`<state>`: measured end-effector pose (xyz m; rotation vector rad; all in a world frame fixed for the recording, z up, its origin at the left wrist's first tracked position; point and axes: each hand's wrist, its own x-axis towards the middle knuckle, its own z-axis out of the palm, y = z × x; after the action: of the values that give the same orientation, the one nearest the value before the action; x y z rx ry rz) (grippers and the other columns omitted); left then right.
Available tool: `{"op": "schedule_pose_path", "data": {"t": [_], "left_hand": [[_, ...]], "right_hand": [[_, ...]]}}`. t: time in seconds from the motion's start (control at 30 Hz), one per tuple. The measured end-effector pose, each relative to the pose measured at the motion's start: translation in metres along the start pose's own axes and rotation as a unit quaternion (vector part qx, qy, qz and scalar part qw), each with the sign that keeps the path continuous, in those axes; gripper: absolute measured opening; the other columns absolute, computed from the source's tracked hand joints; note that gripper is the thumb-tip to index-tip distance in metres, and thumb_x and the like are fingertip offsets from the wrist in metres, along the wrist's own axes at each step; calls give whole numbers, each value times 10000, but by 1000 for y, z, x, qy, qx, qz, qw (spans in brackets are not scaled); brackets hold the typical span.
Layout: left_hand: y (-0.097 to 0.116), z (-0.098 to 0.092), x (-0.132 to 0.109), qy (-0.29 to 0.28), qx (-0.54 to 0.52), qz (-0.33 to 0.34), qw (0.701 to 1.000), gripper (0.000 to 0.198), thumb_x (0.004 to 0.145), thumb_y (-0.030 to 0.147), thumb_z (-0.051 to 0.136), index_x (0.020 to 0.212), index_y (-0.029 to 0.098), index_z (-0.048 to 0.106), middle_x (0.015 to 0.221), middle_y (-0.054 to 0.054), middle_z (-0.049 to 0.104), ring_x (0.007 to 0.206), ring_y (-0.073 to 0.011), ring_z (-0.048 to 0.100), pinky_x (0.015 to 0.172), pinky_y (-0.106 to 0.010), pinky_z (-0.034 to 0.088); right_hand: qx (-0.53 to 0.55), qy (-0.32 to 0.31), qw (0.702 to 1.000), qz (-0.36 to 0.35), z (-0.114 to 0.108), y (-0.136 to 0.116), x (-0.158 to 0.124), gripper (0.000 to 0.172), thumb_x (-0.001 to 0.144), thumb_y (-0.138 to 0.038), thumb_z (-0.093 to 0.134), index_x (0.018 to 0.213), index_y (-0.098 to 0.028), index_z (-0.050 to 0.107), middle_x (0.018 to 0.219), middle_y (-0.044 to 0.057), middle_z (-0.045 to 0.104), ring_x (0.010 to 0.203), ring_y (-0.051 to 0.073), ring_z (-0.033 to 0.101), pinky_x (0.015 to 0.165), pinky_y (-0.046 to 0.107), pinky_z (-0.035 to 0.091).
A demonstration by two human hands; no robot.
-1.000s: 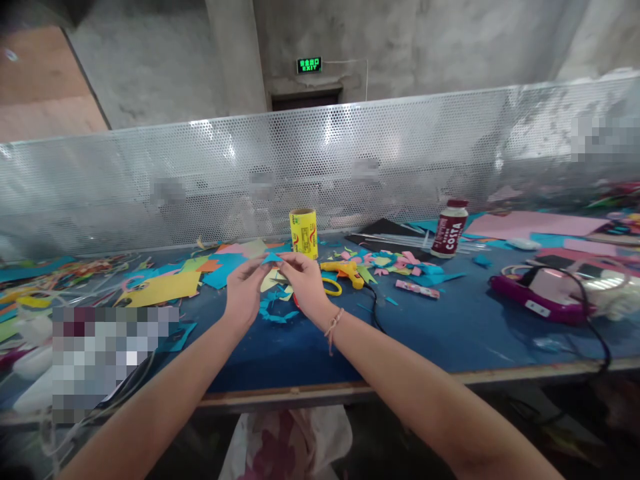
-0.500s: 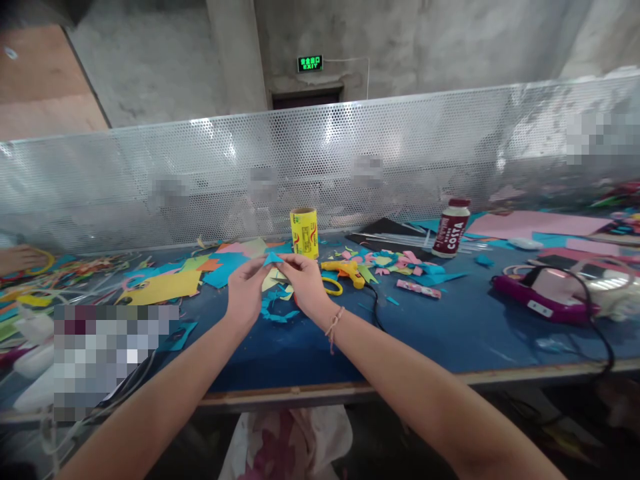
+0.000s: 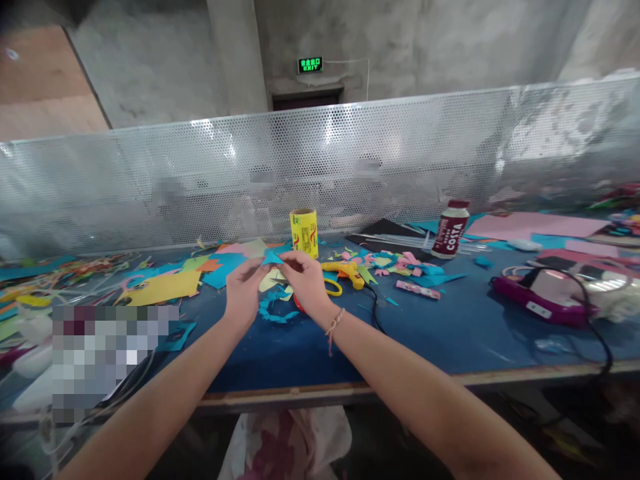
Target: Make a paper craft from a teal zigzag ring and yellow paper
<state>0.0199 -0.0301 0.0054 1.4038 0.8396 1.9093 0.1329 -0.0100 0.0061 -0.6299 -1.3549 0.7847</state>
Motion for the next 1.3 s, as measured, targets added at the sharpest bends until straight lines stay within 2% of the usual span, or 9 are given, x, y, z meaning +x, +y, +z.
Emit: {"op": "schedule_pose_path", "data": {"t": [0.13, 0.3, 0.5, 0.67, 0.8, 0.93, 1.0, 1.17, 1.3], "left_hand": [[-1, -2, 2, -13, -43, 18, 999, 129, 644, 262, 656, 742, 179, 669, 903, -54, 656, 868, -179, 594, 824, -337, 451], [-1, -6, 4, -75, -101, 26, 992, 172, 665, 310, 629, 782, 191, 667, 1032, -80, 632, 999, -217, 565, 889, -377, 426], [5, -4, 4, -52, -50, 20, 997, 115, 654, 267, 664, 722, 177, 645, 961, -68, 654, 908, -187, 598, 849, -358, 449], [8, -7, 8, -65, -16, 34, 997, 101, 641, 255, 673, 693, 178, 636, 902, -58, 662, 873, -180, 608, 827, -358, 462], [8, -11, 12, -80, 28, 53, 995, 83, 652, 251, 661, 688, 180, 638, 864, -56, 661, 856, -177, 610, 809, -348, 472], [3, -15, 17, -73, 69, 77, 992, 91, 658, 258, 654, 695, 177, 641, 848, -59, 661, 831, -176, 614, 777, -337, 489], [0, -16, 20, -73, 89, 98, 988, 91, 665, 258, 650, 699, 174, 644, 840, -60, 660, 821, -174, 615, 765, -334, 494], [-5, -19, 21, -70, 145, 178, 971, 62, 670, 239, 653, 704, 188, 660, 840, -58, 658, 835, -174, 607, 792, -350, 486], [-1, -18, 18, -63, 163, 188, 967, 54, 664, 236, 659, 703, 201, 671, 887, -64, 637, 880, -177, 585, 801, -351, 484]], "right_hand": [[-46, 1, 998, -49, -3, -7, 0, 51, 671, -228, 616, 716, -211, 631, 790, 23, 623, 787, 160, 573, 737, 314, 467], [-80, -5, 992, -101, -6, -11, 0, 58, 688, -193, 600, 716, -233, 631, 802, 20, 623, 780, 156, 576, 710, 314, 482], [-102, -18, 983, -154, -8, -15, 0, 121, 682, -140, 592, 709, -246, 645, 796, 11, 631, 773, 153, 580, 706, 316, 479], [-125, -36, 975, -179, -12, -15, 3, 152, 676, -112, 589, 715, -247, 648, 795, 14, 637, 768, 153, 586, 706, 319, 483], [-137, -76, 966, -204, -18, -13, 7, 156, 705, -130, 566, 768, -246, 650, 833, 28, 633, 801, 161, 587, 738, 334, 481], [-136, -161, 954, -214, -24, -9, 10, 188, 763, -180, 527, 914, -236, 625, 960, 58, 597, 909, 177, 565, 800, 359, 472], [-129, -178, 952, -211, -25, -6, 10, 194, 779, -213, 526, 955, -234, 605, 994, 66, 575, 941, 184, 554, 810, 368, 475], [-105, -131, 969, -181, -18, -4, 8, 115, 756, -241, 588, 869, -232, 606, 945, 54, 563, 888, 162, 563, 759, 339, 500], [-77, -89, 983, -142, -15, -5, 8, 29, 746, -236, 599, 768, -222, 610, 928, 42, 573, 870, 149, 558, 774, 335, 477]]}}
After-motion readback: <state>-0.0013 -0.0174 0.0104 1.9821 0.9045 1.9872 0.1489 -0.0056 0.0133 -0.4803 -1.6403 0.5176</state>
